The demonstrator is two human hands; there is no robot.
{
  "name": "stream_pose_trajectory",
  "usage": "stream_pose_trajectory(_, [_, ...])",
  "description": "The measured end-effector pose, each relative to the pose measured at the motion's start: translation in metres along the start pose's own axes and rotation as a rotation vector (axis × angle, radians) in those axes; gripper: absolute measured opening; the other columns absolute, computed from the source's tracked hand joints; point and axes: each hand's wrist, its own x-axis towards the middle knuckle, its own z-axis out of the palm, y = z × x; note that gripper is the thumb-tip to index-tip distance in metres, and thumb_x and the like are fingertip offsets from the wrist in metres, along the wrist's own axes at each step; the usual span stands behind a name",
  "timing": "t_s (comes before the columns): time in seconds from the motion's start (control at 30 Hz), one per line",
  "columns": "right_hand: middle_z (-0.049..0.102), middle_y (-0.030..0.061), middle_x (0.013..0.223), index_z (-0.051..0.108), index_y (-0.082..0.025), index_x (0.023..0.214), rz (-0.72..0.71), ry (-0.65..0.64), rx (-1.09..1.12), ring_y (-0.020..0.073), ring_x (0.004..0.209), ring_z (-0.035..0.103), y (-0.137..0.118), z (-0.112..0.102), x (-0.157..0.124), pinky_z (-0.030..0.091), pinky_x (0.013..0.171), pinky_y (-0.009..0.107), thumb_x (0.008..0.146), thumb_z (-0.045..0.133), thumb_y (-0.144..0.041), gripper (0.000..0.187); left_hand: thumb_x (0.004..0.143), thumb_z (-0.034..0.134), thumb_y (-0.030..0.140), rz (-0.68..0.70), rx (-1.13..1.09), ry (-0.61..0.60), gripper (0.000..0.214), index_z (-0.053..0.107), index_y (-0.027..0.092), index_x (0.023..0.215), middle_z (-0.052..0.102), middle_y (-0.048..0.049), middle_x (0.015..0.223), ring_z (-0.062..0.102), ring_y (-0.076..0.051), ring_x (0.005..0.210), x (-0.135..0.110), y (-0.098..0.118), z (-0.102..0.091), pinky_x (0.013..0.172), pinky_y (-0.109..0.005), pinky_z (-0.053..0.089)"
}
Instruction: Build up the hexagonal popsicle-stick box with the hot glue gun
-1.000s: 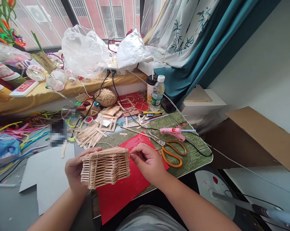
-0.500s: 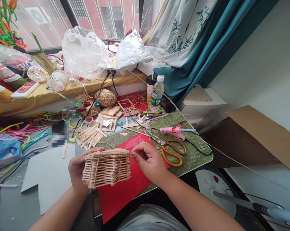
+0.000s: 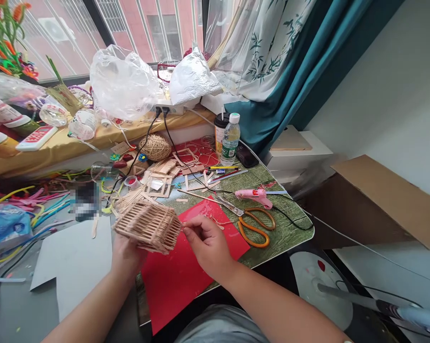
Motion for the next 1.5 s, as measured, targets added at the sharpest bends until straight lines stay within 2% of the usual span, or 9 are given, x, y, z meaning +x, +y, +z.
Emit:
stream_pose_trajectory(0.13, [0.065, 0.0001, 0.084, 0.072, -0.025, 0.101, -0.039, -0.015, -0.100, 0.0154, 0.076, 0.058, 0.002, 0.002, -0.004, 0.047, 0.070, 0.029, 0.102, 0.071, -0.036, 0.011, 0.066, 0.094, 0.053, -0.096, -0.167, 0.002, 0.070, 0.070, 0.023, 0.125, 0.077, -0.0079, 0.120, 0.075, -0.029, 0.111, 0.007, -0.001, 0.007, 0.096, -0.038, 0.063])
stream_pose_trajectory(0.3, [0.063, -0.0007, 0.082, 0.070, -0.024, 0.099, -0.052, -0.057, -0.072, 0.0142, 0.072, 0.055, 0.003, 0.011, -0.008, 0.045, 0.068, 0.028, 0.102, 0.069, -0.033, 0.010, 0.072, 0.089, 0.052, -0.220, -0.219, 0.001, 0.070, 0.070, 0.021, 0.132, 0.079, -0.0100, 0.117, 0.075, -0.034, 0.115, 0.004, -0.007, 0.005, 0.102, -0.045, 0.061])
stream_pose_trajectory(0.47, [0.064, -0.0011, 0.083, 0.069, -0.025, 0.101, -0.032, -0.065, 0.000, 0.0131, 0.071, 0.056, 0.005, 0.021, -0.011, 0.046, 0.067, 0.026, 0.102, 0.070, -0.031, 0.007, 0.069, 0.089, 0.055, -0.329, -0.225, 0.007, 0.076, 0.070, 0.020, 0.133, 0.081, -0.0101, 0.111, 0.078, -0.034, 0.107, 0.002, -0.007, 0.007, 0.098, -0.047, 0.063])
stream_pose_trajectory(0.63, [0.063, -0.0010, 0.082, 0.069, -0.024, 0.102, -0.058, -0.052, -0.021, 0.0127, 0.070, 0.054, -0.008, 0.021, -0.013, 0.046, 0.066, 0.025, 0.103, 0.068, -0.030, 0.006, 0.065, 0.093, 0.054, -0.377, -0.284, 0.035, 0.071, 0.074, 0.018, 0.123, 0.082, -0.0099, 0.108, 0.078, -0.034, 0.104, 0.004, -0.002, 0.009, 0.095, -0.045, 0.065])
stream_pose_trajectory(0.87, [0.064, -0.0010, 0.084, 0.068, -0.024, 0.101, -0.059, -0.057, -0.040, 0.0125, 0.072, 0.057, -0.019, 0.018, -0.013, 0.048, 0.067, 0.025, 0.104, 0.067, -0.030, 0.006, 0.059, 0.099, 0.060, -0.370, -0.334, -0.069, 0.078, 0.077, 0.021, 0.123, 0.082, -0.0088, 0.112, 0.080, -0.030, 0.094, 0.001, 0.007, 0.012, 0.082, -0.037, 0.069])
stream_pose_trajectory(1.1, [0.061, -0.0015, 0.080, 0.066, -0.024, 0.100, -0.016, -0.074, 0.009, 0.0129, 0.069, 0.054, -0.010, 0.027, -0.018, 0.047, 0.065, 0.026, 0.103, 0.067, -0.035, 0.011, 0.061, 0.100, 0.054, -0.429, -0.407, -0.112, 0.068, 0.079, 0.019, 0.114, 0.083, -0.0064, 0.106, 0.080, -0.027, 0.089, 0.000, 0.004, 0.010, 0.080, -0.034, 0.070])
stream_pose_trajectory(1.2, [0.060, -0.0017, 0.080, 0.065, -0.024, 0.101, -0.030, -0.087, -0.023, 0.0130, 0.068, 0.053, -0.012, 0.028, -0.020, 0.045, 0.065, 0.027, 0.104, 0.066, -0.036, 0.013, 0.070, 0.096, 0.045, -0.470, -0.391, -0.131, 0.058, 0.077, 0.020, 0.118, 0.082, -0.0076, 0.112, 0.080, -0.028, 0.095, 0.000, 0.003, 0.005, 0.081, -0.035, 0.070])
stream_pose_trajectory(1.3, [0.053, -0.0040, 0.075, 0.061, -0.023, 0.096, 0.031, -0.125, -0.022, 0.0118, 0.064, 0.045, -0.015, 0.029, -0.025, 0.039, 0.061, 0.027, 0.105, 0.065, -0.041, 0.020, 0.076, 0.092, 0.037, -0.483, -0.363, -0.141, 0.048, 0.076, 0.021, 0.119, 0.082, -0.0084, 0.116, 0.080, -0.029, 0.097, 0.000, 0.005, 0.001, 0.077, -0.036, 0.070])
stream_pose_trajectory(1.5, [0.041, -0.0071, 0.070, 0.050, -0.023, 0.086, 0.262, -0.207, 0.173, 0.0108, 0.061, 0.032, -0.012, 0.041, -0.035, 0.030, 0.058, 0.027, 0.102, 0.067, -0.054, 0.038, 0.079, 0.087, 0.056, -0.599, -0.306, -0.182, 0.053, 0.076, 0.020, 0.116, 0.081, -0.0121, 0.105, 0.079, -0.034, 0.089, 0.001, 0.013, 0.004, 0.072, -0.044, 0.068])
